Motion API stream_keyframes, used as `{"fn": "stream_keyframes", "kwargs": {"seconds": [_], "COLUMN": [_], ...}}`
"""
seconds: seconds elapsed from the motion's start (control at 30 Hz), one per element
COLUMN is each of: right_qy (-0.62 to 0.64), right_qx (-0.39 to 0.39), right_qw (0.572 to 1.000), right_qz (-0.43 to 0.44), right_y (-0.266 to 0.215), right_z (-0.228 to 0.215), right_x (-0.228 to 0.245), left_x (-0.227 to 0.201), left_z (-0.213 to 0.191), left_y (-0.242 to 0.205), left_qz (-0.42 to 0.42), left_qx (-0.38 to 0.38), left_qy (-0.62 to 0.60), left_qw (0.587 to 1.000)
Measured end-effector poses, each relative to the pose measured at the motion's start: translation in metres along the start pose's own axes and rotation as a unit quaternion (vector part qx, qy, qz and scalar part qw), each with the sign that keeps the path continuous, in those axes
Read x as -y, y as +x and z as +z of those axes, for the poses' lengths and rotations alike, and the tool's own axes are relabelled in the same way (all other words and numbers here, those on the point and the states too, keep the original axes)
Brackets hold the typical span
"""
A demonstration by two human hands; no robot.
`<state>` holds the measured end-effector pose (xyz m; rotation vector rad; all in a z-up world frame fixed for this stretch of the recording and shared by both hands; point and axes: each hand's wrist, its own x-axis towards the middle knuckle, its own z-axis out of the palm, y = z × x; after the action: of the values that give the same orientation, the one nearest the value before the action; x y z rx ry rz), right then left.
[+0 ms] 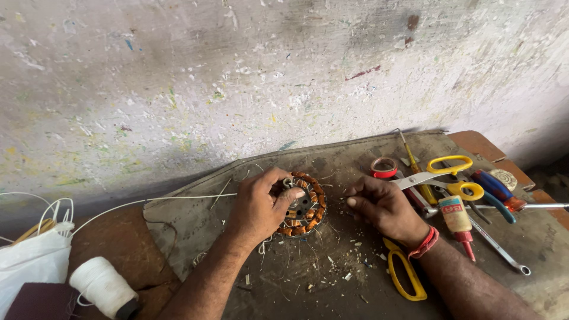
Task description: The person works on a circular electrical component with copper windings, using pliers and scissors to adjust and trim wires. They repeatedly pull, cut, and reposition wires around the component while seated at a cluttered workbench.
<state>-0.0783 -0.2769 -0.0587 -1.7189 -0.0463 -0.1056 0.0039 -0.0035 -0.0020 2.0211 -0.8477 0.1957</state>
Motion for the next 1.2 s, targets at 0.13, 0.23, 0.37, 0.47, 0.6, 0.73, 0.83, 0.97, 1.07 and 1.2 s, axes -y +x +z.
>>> {"fn": "stream_keyframes", "kwargs": {"seconds": [0.13,0.23,0.37,0.47,0.6,0.73,0.83,0.97,1.07,1.2], "right_qy": [-0.01,-0.18,-0.38,-0.413,-0.427,-0.461,-0.478,-0.481,-0.407,-0.199], "right_qx": [0.005,-0.037,-0.093,-0.099,-0.036,-0.041,-0.039,-0.028,-0.02,0.022], "right_qw": [1.0,0.97,0.86,0.817,0.811,0.807,0.812,0.829,0.876,0.964], "right_qz": [-0.004,-0.157,-0.327,-0.39,-0.398,-0.366,-0.333,-0.282,-0.256,-0.176], "right_y": [-0.001,-0.003,-0.006,-0.011,-0.011,-0.009,-0.008,-0.006,-0.005,-0.004], "right_z": [0.0,0.004,0.006,0.008,0.016,0.018,0.018,0.018,0.016,0.013], "right_x": [0.005,0.014,0.032,0.045,0.05,0.046,0.039,0.029,0.022,0.013], "left_x": [-0.001,0.001,-0.001,-0.003,-0.003,-0.003,-0.002,-0.001,-0.001,0.0], "left_z": [0.0,0.001,0.001,-0.001,-0.002,-0.002,-0.002,0.0,0.001,0.0], "left_y": [0.001,0.0,0.001,0.001,-0.001,-0.001,0.0,0.0,0.001,0.0], "left_qz": [-0.02,-0.004,-0.009,-0.005,0.004,-0.001,-0.004,-0.024,-0.033,-0.018], "left_qx": [0.009,0.003,0.006,0.007,0.002,0.004,0.005,0.016,0.021,0.016], "left_qy": [0.012,0.004,0.007,0.014,0.006,0.005,0.005,0.012,0.014,0.009], "left_qw": [1.0,1.0,1.0,1.0,1.0,1.0,1.0,1.0,0.999,1.0]}}
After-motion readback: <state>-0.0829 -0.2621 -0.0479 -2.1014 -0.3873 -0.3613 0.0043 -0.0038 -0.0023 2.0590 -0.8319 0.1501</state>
